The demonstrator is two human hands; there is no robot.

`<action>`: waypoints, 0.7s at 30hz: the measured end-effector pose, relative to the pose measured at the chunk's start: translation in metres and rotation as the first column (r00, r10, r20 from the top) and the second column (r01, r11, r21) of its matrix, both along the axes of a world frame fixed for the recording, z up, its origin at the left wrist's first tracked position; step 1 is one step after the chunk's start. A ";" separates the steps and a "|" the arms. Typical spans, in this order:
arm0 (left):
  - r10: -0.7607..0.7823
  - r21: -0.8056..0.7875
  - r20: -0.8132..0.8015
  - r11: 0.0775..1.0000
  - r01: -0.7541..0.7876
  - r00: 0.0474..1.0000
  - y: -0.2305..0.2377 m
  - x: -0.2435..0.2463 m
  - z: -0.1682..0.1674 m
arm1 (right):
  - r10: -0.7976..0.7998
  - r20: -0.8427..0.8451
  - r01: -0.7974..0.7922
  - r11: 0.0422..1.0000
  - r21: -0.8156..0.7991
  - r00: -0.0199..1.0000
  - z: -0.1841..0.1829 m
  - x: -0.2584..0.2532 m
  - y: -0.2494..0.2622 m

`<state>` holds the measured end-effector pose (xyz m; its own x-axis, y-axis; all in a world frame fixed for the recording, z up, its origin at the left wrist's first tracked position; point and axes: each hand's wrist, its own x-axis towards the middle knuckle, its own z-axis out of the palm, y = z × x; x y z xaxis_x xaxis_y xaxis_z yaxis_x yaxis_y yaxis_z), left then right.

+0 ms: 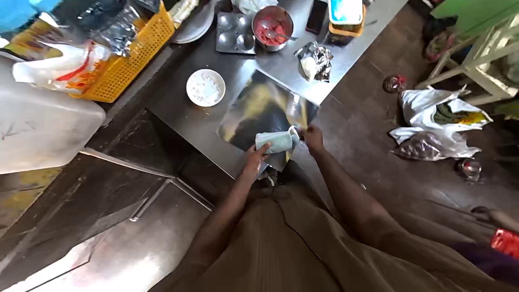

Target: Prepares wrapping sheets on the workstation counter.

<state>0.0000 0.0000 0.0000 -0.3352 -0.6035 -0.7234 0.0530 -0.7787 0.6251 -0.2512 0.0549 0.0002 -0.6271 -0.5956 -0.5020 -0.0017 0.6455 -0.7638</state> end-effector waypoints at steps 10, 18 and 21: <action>0.131 0.087 0.050 0.987 -0.135 0.990 0.007 -0.024 0.044 | 0.519 -0.611 -0.557 0.817 0.149 0.598 0.029 0.034 0.060; -0.167 -0.081 0.370 0.974 0.211 0.914 0.028 -0.034 0.227 | 0.514 -0.811 -0.738 0.655 0.161 0.279 -0.023 0.071 0.100; -0.275 -0.175 0.558 0.883 0.435 0.783 0.033 -0.033 0.246 | 0.497 -0.820 -0.793 0.603 0.089 0.285 -0.010 0.062 0.086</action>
